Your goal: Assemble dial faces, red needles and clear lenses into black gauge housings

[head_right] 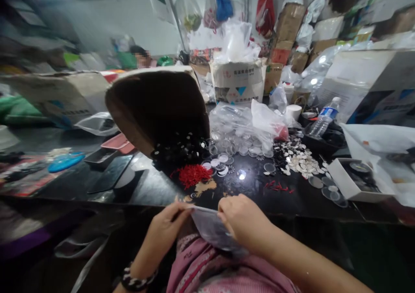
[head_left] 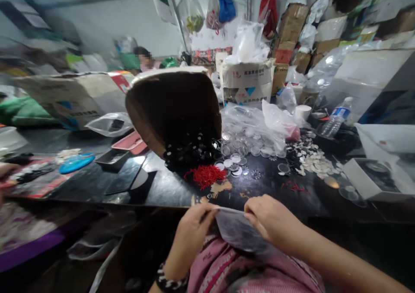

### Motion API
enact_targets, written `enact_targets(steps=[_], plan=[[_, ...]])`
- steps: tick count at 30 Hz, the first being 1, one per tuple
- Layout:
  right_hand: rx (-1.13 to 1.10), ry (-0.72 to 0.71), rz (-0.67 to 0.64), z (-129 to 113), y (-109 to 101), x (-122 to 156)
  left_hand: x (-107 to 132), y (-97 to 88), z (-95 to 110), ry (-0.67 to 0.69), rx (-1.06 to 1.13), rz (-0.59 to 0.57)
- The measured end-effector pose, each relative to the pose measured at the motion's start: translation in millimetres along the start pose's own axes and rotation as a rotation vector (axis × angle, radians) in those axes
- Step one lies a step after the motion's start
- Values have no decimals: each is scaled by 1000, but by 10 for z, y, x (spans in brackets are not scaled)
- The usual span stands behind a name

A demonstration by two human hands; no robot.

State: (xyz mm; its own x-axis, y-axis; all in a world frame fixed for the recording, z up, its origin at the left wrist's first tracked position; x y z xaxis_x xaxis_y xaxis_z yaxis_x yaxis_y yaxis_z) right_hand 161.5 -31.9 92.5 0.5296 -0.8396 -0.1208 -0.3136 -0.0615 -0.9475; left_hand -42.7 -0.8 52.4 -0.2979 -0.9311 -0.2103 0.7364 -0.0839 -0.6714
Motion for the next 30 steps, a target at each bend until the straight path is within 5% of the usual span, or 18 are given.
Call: enact_targets(steps=[5,9,12,14,22,26,30], plan=[[61,107,-66,440,-37,614,28,-36,-348,-84,-30,10],[94,103,-50,465,-113,828,51,43,-19,67,-132,69],[121,90,-18,390,-134,796,106,269,453,413,-286,-15],[133,83,-11,361,-130,757,127,415,612,526,-354,-98],[85,85,34,339,-174,692,9,381,450,415,-534,-107],[-273,26,108,74,-399,600,197,293,571,479,-466,-253],[-449,3,-168,-146,-184,358,470,223,775,579,-418,-286]])
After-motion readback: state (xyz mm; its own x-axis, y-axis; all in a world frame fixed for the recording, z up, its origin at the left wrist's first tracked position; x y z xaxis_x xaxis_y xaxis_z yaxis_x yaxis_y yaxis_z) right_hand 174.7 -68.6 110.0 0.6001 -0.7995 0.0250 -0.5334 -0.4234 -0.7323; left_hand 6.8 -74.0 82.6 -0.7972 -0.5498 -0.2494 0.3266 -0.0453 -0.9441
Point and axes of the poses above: each hand's wrist, its own x-axis away from the middle knuckle, its own y-axis out of the palm, z = x × y, the point moved 5 cm from there along -x, towards the middle knuckle, and after that the axes turned 6 degrees about -z, right-handed, at the moved point
